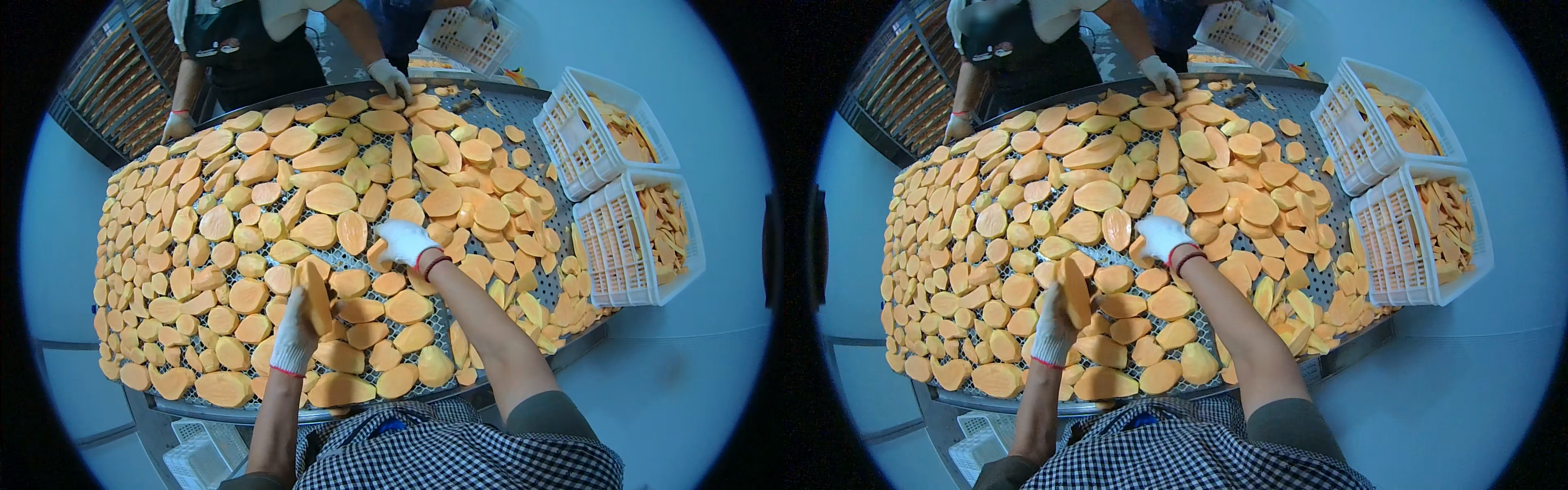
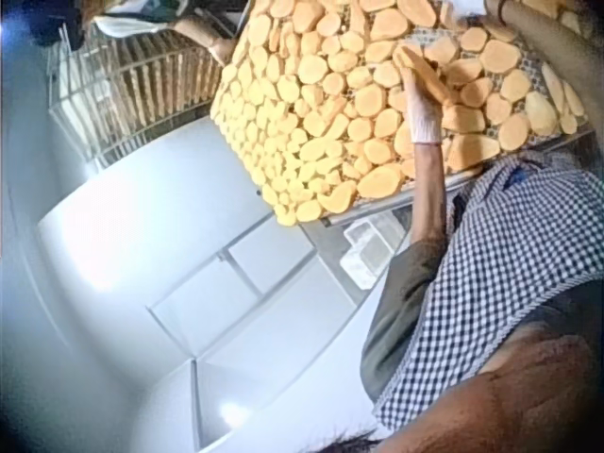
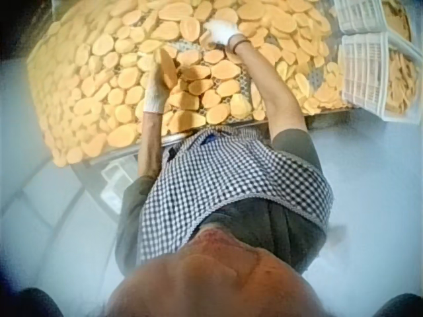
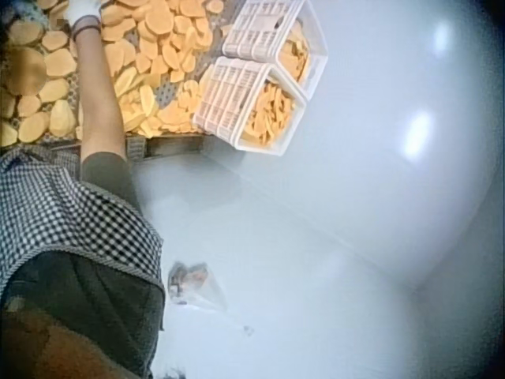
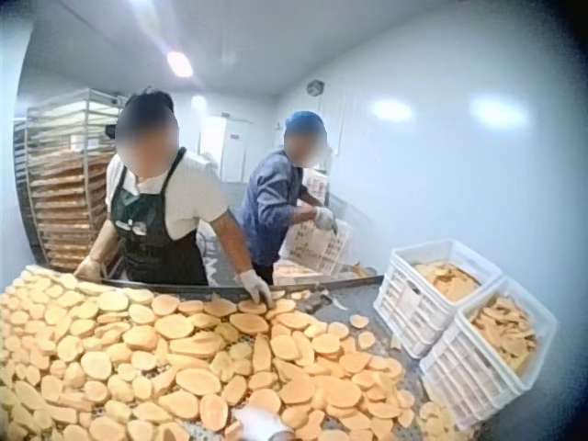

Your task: The person arranges sliced sweet potatoes on a perforated metal tray. They pour slices from a white plastic basket onto the tray and spread them into a single layer with gloved hands. A coworker also arranges slices on the same tray.

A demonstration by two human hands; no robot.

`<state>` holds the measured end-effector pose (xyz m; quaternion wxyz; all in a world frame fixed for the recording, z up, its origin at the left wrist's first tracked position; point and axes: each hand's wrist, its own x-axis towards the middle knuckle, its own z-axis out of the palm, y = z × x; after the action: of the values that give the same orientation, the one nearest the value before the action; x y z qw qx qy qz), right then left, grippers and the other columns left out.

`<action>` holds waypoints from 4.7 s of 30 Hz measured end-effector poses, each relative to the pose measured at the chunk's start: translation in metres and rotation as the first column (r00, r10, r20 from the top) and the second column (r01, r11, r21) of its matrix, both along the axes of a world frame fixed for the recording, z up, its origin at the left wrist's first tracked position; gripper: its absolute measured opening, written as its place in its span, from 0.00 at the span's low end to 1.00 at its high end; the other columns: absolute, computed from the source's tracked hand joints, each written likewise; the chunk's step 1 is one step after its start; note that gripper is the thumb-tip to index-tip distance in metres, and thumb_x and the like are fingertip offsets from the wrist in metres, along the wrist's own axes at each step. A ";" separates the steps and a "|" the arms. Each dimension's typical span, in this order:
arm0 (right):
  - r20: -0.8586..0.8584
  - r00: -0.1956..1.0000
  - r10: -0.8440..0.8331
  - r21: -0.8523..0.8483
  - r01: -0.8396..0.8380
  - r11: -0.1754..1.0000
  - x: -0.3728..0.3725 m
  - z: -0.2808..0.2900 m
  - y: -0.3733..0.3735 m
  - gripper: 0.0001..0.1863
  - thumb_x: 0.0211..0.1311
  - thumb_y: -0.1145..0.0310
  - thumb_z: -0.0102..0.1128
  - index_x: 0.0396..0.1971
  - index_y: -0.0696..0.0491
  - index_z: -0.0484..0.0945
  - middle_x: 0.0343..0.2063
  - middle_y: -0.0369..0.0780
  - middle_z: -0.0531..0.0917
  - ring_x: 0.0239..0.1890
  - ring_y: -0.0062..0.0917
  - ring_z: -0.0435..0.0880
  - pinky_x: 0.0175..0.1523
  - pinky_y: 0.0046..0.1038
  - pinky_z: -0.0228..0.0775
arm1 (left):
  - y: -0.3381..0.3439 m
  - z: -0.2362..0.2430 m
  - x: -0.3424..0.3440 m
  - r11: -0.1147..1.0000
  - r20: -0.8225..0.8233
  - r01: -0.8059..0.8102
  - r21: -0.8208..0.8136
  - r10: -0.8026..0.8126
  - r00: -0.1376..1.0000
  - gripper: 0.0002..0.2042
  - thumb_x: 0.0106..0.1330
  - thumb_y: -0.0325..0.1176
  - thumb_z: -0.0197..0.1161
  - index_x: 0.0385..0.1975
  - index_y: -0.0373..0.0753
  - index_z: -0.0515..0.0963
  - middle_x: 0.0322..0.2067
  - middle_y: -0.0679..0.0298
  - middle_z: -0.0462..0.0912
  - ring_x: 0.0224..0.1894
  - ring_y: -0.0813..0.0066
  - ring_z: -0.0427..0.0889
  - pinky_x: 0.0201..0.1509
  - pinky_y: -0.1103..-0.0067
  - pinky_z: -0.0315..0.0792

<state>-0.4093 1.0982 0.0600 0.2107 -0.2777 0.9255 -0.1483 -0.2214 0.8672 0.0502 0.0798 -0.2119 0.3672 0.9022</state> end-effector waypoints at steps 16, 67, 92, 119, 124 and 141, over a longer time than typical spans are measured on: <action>0.673 0.474 -0.567 -0.553 0.832 0.039 0.115 -0.015 0.208 0.20 0.68 0.65 0.63 0.54 0.60 0.74 0.45 0.38 0.81 0.44 0.18 0.78 0.50 0.23 0.72 | 0.159 -0.038 -0.144 -0.390 0.229 0.280 -0.877 0.171 0.958 0.45 0.53 0.54 0.73 0.69 0.41 0.63 0.58 0.38 0.69 0.60 0.42 0.70 0.61 0.60 0.70; 0.936 0.311 0.166 -0.272 0.937 -0.220 0.051 -0.087 0.012 0.27 0.75 0.70 0.51 0.68 0.59 0.56 0.60 0.48 0.71 0.60 0.39 0.76 0.64 0.45 0.73 | 0.054 -0.024 -0.184 -0.403 0.415 0.335 -0.851 -0.127 0.901 0.30 0.57 0.47 0.72 0.59 0.48 0.71 0.51 0.38 0.72 0.43 0.43 0.83 0.45 0.60 0.79; 0.729 0.595 -0.337 -0.497 0.800 0.338 0.043 -0.077 -0.053 0.24 0.72 0.64 0.53 0.64 0.56 0.68 0.49 0.48 0.79 0.41 0.34 0.85 0.44 0.32 0.80 | -0.013 -0.025 -0.112 0.006 0.099 0.100 -0.995 -0.104 0.990 0.17 0.69 0.39 0.57 0.52 0.36 0.79 0.46 0.48 0.83 0.49 0.51 0.82 0.55 0.66 0.75; -0.160 0.969 -0.189 -0.085 0.177 0.981 0.017 -0.048 -0.018 0.48 0.47 0.45 0.74 0.69 0.43 0.66 0.69 0.51 0.61 0.71 0.49 0.58 0.74 0.48 0.50 | 0.014 -0.018 -0.133 -0.606 0.375 -0.140 -0.783 -0.640 0.670 0.31 0.57 0.45 0.71 0.62 0.49 0.71 0.53 0.57 0.75 0.59 0.56 0.72 0.69 0.59 0.58; -0.231 0.972 -0.039 -0.118 0.012 0.993 0.016 -0.056 -0.014 0.45 0.43 0.50 0.74 0.65 0.44 0.68 0.65 0.49 0.65 0.68 0.48 0.59 0.72 0.49 0.50 | 0.001 -0.022 -0.143 -0.596 0.398 -0.190 -0.780 -0.707 0.585 0.23 0.57 0.39 0.70 0.53 0.46 0.75 0.52 0.57 0.74 0.59 0.56 0.73 0.69 0.60 0.62; -0.427 0.902 -0.061 -0.150 -0.004 0.989 0.032 -0.089 -0.009 0.38 0.54 0.55 0.66 0.67 0.43 0.68 0.67 0.47 0.65 0.68 0.49 0.59 0.72 0.53 0.47 | 0.036 -0.039 -0.100 -0.418 0.148 -0.150 -0.896 -0.600 0.786 0.30 0.57 0.28 0.67 0.62 0.47 0.68 0.61 0.46 0.67 0.65 0.44 0.66 0.68 0.59 0.62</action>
<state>-0.3775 1.0889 -0.0291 -0.0222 -0.3048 0.9396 -0.1542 -0.3209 0.9029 0.0107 -0.0093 0.1258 0.9768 0.1730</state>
